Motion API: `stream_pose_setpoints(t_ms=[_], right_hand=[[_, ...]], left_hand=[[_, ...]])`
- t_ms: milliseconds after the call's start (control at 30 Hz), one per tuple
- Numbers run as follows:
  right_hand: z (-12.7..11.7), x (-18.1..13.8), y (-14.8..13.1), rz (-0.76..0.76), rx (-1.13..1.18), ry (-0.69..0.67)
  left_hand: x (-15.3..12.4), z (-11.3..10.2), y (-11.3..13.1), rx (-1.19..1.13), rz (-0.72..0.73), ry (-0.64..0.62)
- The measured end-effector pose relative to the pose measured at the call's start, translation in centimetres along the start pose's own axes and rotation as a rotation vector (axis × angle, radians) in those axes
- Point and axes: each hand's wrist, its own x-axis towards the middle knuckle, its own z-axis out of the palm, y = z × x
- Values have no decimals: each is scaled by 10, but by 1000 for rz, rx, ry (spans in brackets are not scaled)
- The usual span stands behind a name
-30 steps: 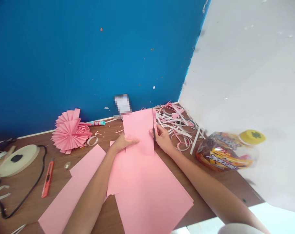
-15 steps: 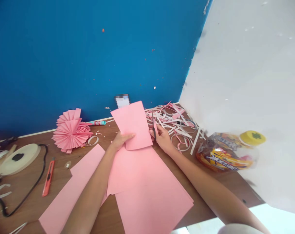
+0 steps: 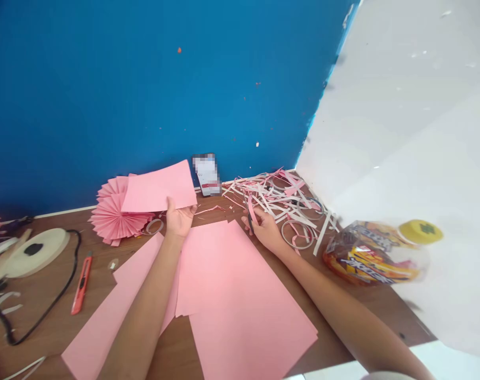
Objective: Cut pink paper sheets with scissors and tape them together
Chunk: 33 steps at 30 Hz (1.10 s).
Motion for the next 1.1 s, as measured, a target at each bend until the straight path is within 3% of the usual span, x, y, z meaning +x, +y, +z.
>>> stream_pose_setpoints(t_ms=[100,233,367,467,533,733,833,1000,1100], right_hand=[[0,0,-1,8,-14,-5],[1,-1,0,8,-29,-20],[0,-4,1,-53,-104,-22],[0,-10,2,-247,-343,-3],[1,-14,4,-375,-524,-44],[13,-26,8,-671,-821,-158],[18,-29,10,-734,-855,-158],[20,-27,11,-747,-838,-164],[21,-27,9,-746,-840,-180]], left_hand=[[2,-7,0,20,-132,-64],[3,-14,2,-29,-254,-22],[-4,-6,8,-41,-252,-51],[-11,8,7,51,-146,-168],[-14,14,2,162,-149,-247],[-23,22,-19,671,-515,-601],[-29,27,-25,737,-646,-727],[-31,29,-31,648,-598,-710],[-28,26,-36,651,-517,-625]])
